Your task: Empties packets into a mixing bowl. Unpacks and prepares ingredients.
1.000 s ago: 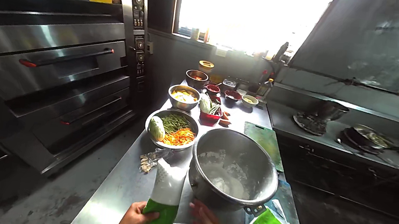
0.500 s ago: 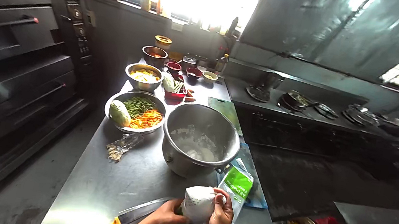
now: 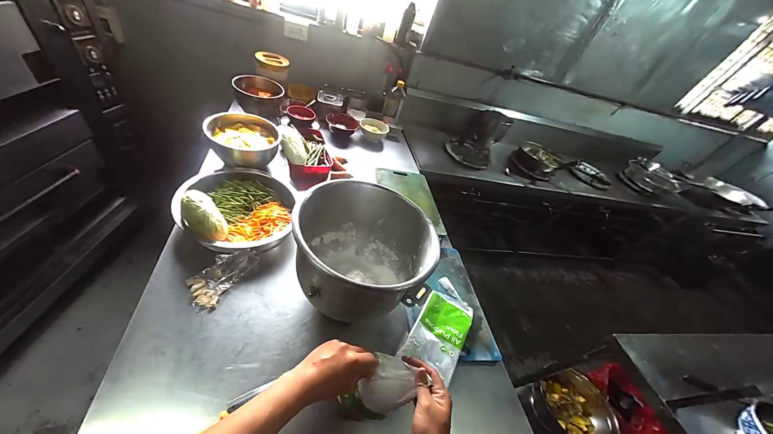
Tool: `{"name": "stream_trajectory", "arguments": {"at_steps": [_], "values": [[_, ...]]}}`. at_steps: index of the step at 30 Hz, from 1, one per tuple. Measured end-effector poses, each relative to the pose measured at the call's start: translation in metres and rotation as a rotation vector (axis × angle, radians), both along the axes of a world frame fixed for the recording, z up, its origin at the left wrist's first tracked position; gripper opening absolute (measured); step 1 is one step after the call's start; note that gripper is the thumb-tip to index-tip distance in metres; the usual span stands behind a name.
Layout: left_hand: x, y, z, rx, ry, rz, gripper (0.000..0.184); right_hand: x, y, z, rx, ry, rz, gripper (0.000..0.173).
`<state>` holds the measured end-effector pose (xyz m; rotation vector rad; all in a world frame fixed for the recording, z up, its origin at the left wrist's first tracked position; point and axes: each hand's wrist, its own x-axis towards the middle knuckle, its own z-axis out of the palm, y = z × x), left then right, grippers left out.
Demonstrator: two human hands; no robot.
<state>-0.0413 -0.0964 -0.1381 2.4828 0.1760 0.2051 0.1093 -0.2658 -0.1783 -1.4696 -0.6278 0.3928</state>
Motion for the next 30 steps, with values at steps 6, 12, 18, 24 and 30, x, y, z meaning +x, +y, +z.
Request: {"name": "stream_trajectory", "arguments": {"at_steps": [6,12,18,24,30], "values": [[0.008,0.003,0.014,0.045,-0.032,0.031,0.026,0.012,-0.007,0.026,-0.365,-0.61,0.171,0.04],[0.012,-0.001,0.027,0.086,-0.032,0.12,0.022,0.027,-0.001,0.039,-0.41,-0.942,0.109,0.014],[0.01,-0.004,0.032,0.21,-0.229,0.228,0.013,0.029,0.006,0.068,-0.446,-1.165,0.128,0.016],[-0.001,0.001,0.026,0.191,-0.229,0.226,0.014,0.023,0.007,0.057,-0.49,-1.145,0.151,0.02],[-0.06,0.007,-0.008,-0.105,-0.303,0.553,0.029,0.027,0.001,0.067,-0.602,-0.972,0.27,0.028]]}}
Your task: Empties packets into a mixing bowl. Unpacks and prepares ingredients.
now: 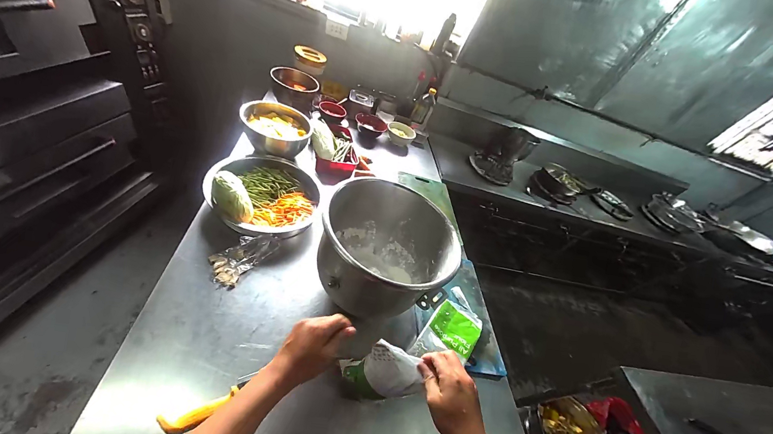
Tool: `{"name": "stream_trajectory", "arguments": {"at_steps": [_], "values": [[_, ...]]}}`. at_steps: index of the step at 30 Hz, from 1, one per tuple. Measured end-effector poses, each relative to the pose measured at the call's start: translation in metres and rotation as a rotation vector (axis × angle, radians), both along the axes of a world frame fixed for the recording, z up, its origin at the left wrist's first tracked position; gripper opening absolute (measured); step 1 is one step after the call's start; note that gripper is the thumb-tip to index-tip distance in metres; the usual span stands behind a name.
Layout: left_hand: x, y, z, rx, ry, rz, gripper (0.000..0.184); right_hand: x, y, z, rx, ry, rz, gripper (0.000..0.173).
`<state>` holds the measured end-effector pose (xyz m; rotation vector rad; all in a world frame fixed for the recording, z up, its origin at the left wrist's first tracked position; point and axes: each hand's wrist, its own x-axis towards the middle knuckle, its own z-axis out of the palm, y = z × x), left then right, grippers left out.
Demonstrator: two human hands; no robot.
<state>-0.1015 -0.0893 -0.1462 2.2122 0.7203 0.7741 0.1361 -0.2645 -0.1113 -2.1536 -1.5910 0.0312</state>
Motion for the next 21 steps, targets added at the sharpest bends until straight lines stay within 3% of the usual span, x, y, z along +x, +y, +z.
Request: {"name": "stream_trajectory", "arguments": {"at_steps": [3,8,10,15,21], "values": [[-0.061,-0.004,-0.046,-0.161,0.39,0.1,0.042,-0.005,0.007,0.003,-0.071,-0.015,0.03,0.043],[-0.152,-0.034,-0.104,-0.259,0.859,0.225,0.067,-0.011,0.031,-0.012,0.027,-0.176,0.062,0.025],[-0.168,-0.044,-0.115,-0.276,0.91,0.261,0.066,-0.009,0.032,-0.014,0.057,-0.176,0.095,0.023],[-0.173,-0.052,-0.129,-0.283,0.852,0.28,0.04,-0.007,0.026,0.004,0.182,-0.112,0.152,0.025],[-0.183,-0.06,-0.091,-0.458,0.815,0.296,0.038,-0.016,0.017,0.0,0.142,-0.067,0.049,0.028]]}}
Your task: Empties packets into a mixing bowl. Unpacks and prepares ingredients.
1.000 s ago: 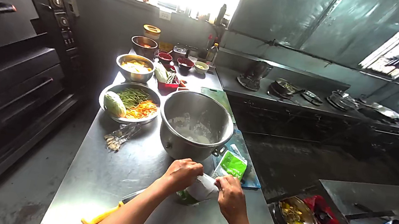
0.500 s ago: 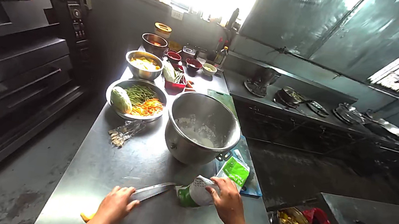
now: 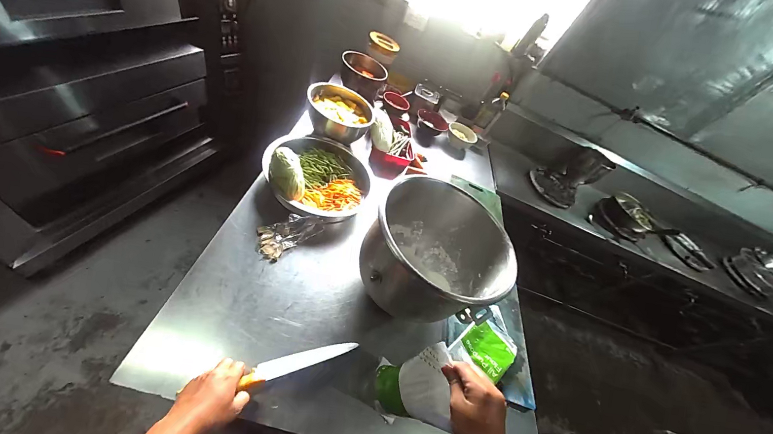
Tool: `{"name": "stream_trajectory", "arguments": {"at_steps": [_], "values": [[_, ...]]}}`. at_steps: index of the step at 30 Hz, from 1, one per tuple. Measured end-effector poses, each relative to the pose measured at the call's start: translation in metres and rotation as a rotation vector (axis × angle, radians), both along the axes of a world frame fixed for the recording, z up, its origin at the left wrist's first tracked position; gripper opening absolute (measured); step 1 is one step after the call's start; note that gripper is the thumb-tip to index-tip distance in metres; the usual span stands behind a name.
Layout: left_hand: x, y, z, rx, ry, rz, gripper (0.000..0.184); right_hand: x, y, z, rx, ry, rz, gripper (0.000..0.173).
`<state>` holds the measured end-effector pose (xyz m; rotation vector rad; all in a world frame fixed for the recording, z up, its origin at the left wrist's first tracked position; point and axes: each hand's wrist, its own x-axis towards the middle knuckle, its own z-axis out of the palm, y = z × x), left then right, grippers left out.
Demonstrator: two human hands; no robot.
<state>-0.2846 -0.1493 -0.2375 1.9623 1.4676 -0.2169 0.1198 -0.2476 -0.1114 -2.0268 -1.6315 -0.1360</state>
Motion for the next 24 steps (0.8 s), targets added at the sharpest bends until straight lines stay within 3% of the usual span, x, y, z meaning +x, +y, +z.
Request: {"name": "stream_trajectory", "arguments": {"at_steps": [3,7,17,19,24], "values": [[-0.007,-0.007,0.012,-0.052,-0.05,0.051,0.037,-0.005,-0.003,0.007,0.011,0.021,-0.055,0.027],[-0.004,-0.017,0.033,-0.127,-0.301,0.075,0.035,-0.007,-0.008,-0.002,-0.03,0.06,-0.093,0.027],[0.057,-0.034,0.089,-0.844,-0.724,0.15,0.03,0.0,0.007,0.012,-0.228,0.147,-0.15,0.031],[0.067,-0.037,0.099,-0.935,-0.754,0.174,0.03,-0.002,0.012,0.007,-0.139,0.104,-0.139,0.016],[0.076,-0.04,0.109,-1.125,-0.857,0.225,0.033,-0.009,0.013,0.004,0.029,0.151,-0.126,0.016]]}}
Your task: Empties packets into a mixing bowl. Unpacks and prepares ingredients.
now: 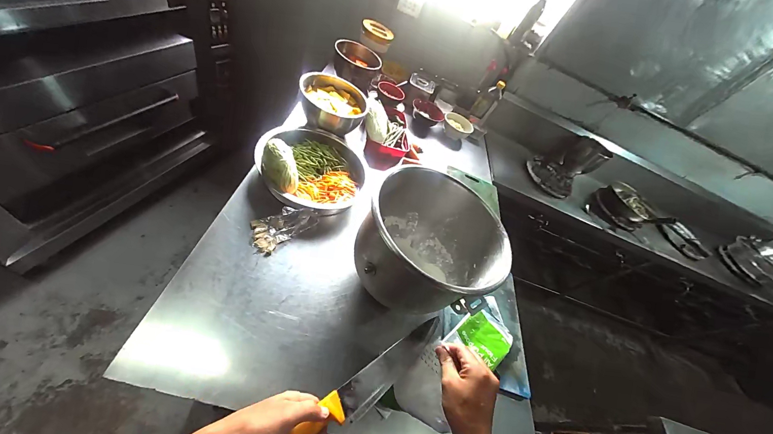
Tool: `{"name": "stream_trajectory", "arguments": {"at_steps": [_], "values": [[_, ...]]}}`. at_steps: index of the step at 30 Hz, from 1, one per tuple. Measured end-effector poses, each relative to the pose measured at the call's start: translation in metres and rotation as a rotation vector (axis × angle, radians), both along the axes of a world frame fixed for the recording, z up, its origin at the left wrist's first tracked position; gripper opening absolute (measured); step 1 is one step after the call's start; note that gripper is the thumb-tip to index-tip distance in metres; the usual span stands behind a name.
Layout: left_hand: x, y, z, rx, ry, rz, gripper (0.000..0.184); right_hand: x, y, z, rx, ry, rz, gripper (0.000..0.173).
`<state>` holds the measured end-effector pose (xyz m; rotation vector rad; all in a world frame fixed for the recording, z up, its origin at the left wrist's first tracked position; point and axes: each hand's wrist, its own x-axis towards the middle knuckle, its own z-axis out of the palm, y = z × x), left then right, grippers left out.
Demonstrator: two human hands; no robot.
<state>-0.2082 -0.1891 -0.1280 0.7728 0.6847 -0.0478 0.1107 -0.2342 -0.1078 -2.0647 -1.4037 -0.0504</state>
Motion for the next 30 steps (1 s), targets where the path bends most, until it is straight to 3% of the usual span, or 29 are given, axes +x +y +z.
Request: {"name": "stream_trajectory", "arguments": {"at_steps": [8,16,24,30], "values": [[0.011,0.002,0.007,-0.084,-0.038,-0.035,0.033,-0.01,0.003,-0.004,0.057,0.016,0.04,0.011],[0.073,0.017,0.013,-0.002,-0.052,-0.02,0.033,-0.005,0.007,0.0,-0.011,-0.039,0.137,0.009],[0.013,-0.003,0.027,0.066,-0.003,-0.195,0.032,0.011,0.006,0.0,-0.018,0.046,0.135,0.008],[0.077,0.015,0.022,0.038,-0.038,-0.144,0.035,0.015,0.011,0.008,-0.075,0.071,0.173,0.007]]}}
